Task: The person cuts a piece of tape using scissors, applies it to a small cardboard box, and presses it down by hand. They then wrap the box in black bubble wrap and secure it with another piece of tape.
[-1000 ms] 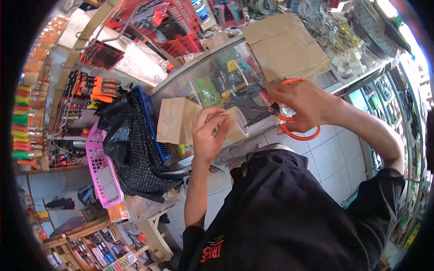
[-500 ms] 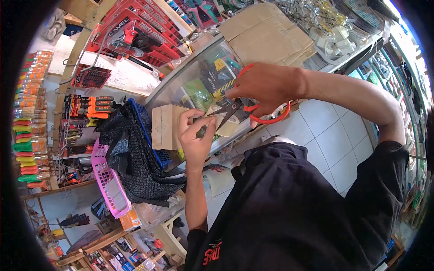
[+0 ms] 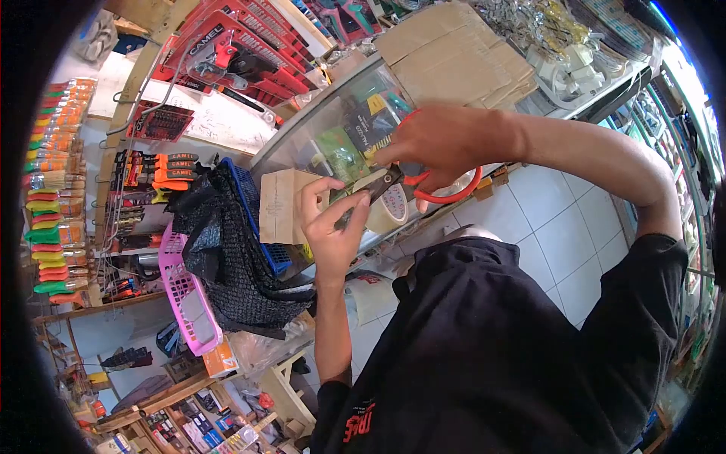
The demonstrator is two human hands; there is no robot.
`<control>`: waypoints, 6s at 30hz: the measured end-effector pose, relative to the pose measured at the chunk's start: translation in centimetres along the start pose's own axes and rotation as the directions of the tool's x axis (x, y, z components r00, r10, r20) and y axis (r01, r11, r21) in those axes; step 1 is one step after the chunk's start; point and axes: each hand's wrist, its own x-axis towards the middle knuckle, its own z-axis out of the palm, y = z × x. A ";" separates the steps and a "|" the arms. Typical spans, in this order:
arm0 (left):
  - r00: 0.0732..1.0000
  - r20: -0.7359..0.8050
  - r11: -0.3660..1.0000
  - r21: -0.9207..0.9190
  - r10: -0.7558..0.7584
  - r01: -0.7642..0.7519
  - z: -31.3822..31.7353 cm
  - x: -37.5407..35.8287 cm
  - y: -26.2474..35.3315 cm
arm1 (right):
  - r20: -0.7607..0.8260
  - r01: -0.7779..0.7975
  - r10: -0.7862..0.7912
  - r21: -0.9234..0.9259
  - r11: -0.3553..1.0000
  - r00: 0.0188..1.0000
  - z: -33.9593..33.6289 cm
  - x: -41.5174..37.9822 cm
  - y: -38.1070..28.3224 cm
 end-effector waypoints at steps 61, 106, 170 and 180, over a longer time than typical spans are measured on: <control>0.929 0.365 -0.247 -0.908 -0.069 0.338 -1.6 -7.7 2.7 | -0.346 -0.691 0.604 -0.251 0.678 0.718 15.6 4.1 -4.1; 0.910 0.301 0.924 0.338 -0.284 0.176 -10.5 1.0 -8.4 | 0.029 0.160 0.761 0.972 -0.173 0.648 8.5 3.0 -8.1; 0.957 0.281 0.968 0.250 -0.069 -0.003 -9.0 -2.2 -8.6 | 0.190 -0.293 0.660 0.955 0.049 0.727 10.8 14.8 -6.1; 0.969 0.246 0.957 0.288 -0.030 -0.044 -8.8 -2.1 -8.6 | 0.196 -0.170 0.633 0.980 -0.103 0.749 12.7 14.9 -5.9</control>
